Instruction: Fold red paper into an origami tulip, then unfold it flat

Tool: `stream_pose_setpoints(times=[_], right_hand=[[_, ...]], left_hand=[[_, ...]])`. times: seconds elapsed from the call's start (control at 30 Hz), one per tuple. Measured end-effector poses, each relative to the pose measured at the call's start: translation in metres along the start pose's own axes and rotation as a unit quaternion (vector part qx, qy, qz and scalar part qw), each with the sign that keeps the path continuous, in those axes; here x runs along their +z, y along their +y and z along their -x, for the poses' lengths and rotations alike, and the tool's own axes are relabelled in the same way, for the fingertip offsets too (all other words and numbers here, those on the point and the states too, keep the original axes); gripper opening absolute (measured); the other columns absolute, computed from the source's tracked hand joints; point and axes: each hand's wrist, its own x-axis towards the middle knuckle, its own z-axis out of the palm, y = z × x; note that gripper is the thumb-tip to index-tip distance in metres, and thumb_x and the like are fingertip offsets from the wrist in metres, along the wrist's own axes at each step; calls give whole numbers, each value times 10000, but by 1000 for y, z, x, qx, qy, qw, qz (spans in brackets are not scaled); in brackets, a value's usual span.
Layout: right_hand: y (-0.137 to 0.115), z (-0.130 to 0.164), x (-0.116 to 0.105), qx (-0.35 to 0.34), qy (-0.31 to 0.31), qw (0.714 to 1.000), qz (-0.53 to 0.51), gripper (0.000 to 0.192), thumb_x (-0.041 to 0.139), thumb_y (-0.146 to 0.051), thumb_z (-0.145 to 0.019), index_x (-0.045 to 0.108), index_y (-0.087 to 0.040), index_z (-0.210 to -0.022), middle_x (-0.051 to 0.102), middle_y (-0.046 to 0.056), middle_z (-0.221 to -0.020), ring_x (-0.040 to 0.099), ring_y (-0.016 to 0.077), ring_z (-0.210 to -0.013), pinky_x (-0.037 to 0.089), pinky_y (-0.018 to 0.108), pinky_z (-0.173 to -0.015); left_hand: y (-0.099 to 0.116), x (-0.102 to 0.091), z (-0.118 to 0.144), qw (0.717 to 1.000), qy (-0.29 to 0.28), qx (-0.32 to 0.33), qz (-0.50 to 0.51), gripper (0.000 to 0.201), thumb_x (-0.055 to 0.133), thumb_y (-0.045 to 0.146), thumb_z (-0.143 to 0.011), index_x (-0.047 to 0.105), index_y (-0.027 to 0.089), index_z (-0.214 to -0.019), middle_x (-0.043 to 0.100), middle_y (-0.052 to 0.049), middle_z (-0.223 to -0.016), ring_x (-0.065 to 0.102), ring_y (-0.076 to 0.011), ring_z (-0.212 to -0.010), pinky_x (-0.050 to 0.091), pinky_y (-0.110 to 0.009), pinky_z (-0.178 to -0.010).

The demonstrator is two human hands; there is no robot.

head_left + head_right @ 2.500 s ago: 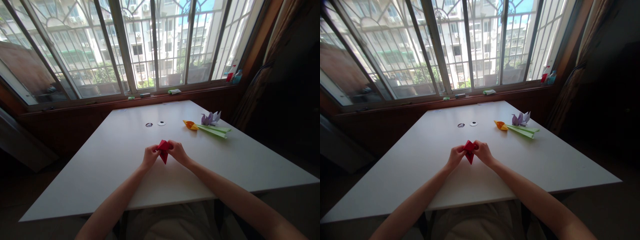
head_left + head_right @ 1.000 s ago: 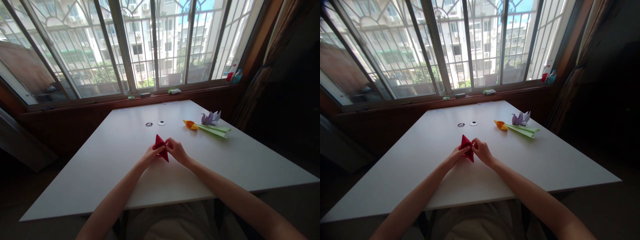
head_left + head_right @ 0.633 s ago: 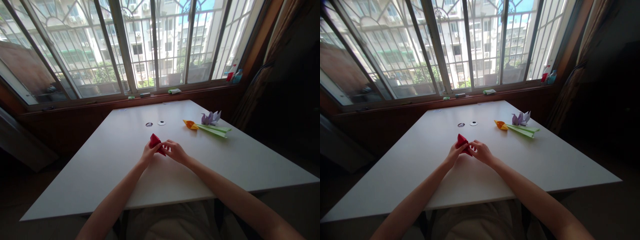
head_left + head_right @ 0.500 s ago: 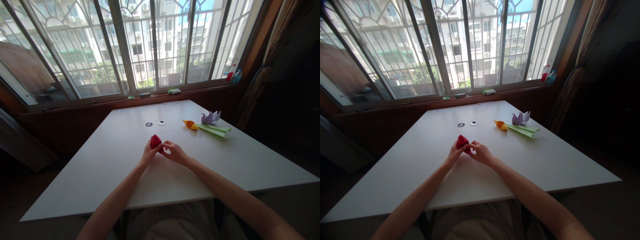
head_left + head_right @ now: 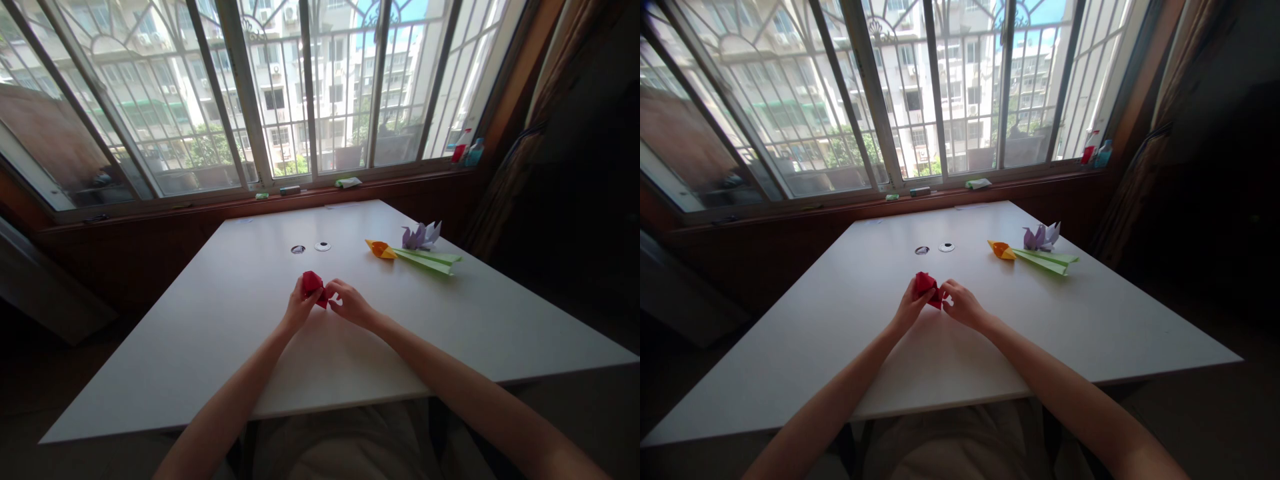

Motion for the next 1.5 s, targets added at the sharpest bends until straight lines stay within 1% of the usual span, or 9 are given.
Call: stream_pose_setpoints(times=[0.33,0.43,0.57,0.67,0.83,1.03,1.2,1.37,1.5], right_hand=[[-11,2,-5,-42,-9,999,24,54,550,-174,-715,574,-197,-756,548,40,-947,550,125,-769,457,249,-655],[-12,2,-5,-45,-16,998,49,89,556,-190,-726,594,-213,-803,548,44,-969,552,136,-800,460,261,-679],[-11,1,-4,-47,-17,995,82,165,545,-218,-758,601,-248,-910,542,51,-993,547,148,-832,460,277,-696],[-10,1,-4,-50,-20,995,80,142,567,-217,-748,613,-241,-879,544,49,-985,544,154,-840,460,282,-707],[-10,0,-3,-37,-21,998,55,95,582,-204,-735,610,-203,-826,556,48,-932,550,143,-794,465,276,-699],[-11,1,-1,-45,-14,997,61,158,549,-184,-750,604,-222,-894,563,47,-916,551,141,-781,462,270,-680],[-12,2,-3,-62,-34,989,130,286,586,-157,-704,581,-246,-976,558,50,-957,524,172,-854,449,286,-694],[-9,0,-1,-61,-38,984,164,249,554,-128,-728,586,-226,-954,569,60,-913,525,176,-838,446,295,-698],[-8,-1,1,-63,-35,984,161,277,546,-114,-728,561,-207,-989,572,67,-936,531,182,-868,450,302,-732]], left_hand=[[1,-1,1,1000,13,-9,-21,239,571,325,-703,522,181,-887,562,-16,-807,525,-139,-741,423,-271,-681],[3,-1,3,1000,-1,-2,-30,243,572,309,-700,518,183,-900,567,-9,-793,526,-136,-725,426,-265,-664],[9,0,6,998,-17,26,-51,316,558,275,-706,487,196,-1004,569,0,-792,520,-126,-706,422,-254,-652],[11,0,8,997,-19,43,-65,374,550,275,-714,453,206,-1069,571,0,-802,520,-124,-705,418,-255,-662],[11,1,8,996,-16,43,-75,385,550,307,-717,448,204,-1074,570,1,-786,516,-125,-698,415,-254,-652],[10,0,8,996,-16,40,-74,350,547,284,-718,459,206,-1047,565,7,-772,517,-122,-684,420,-255,-655],[10,1,9,996,-9,51,-75,402,552,248,-707,441,215,-1092,583,-10,-834,528,-132,-712,430,-271,-682],[12,3,13,994,-13,71,-83,470,571,206,-682,435,237,-1130,596,-34,-932,545,-163,-802,423,-308,-751],[13,3,14,991,-28,85,-97,486,559,193,-687,424,246,-1151,590,-43,-986,545,-174,-841,419,-312,-765]])
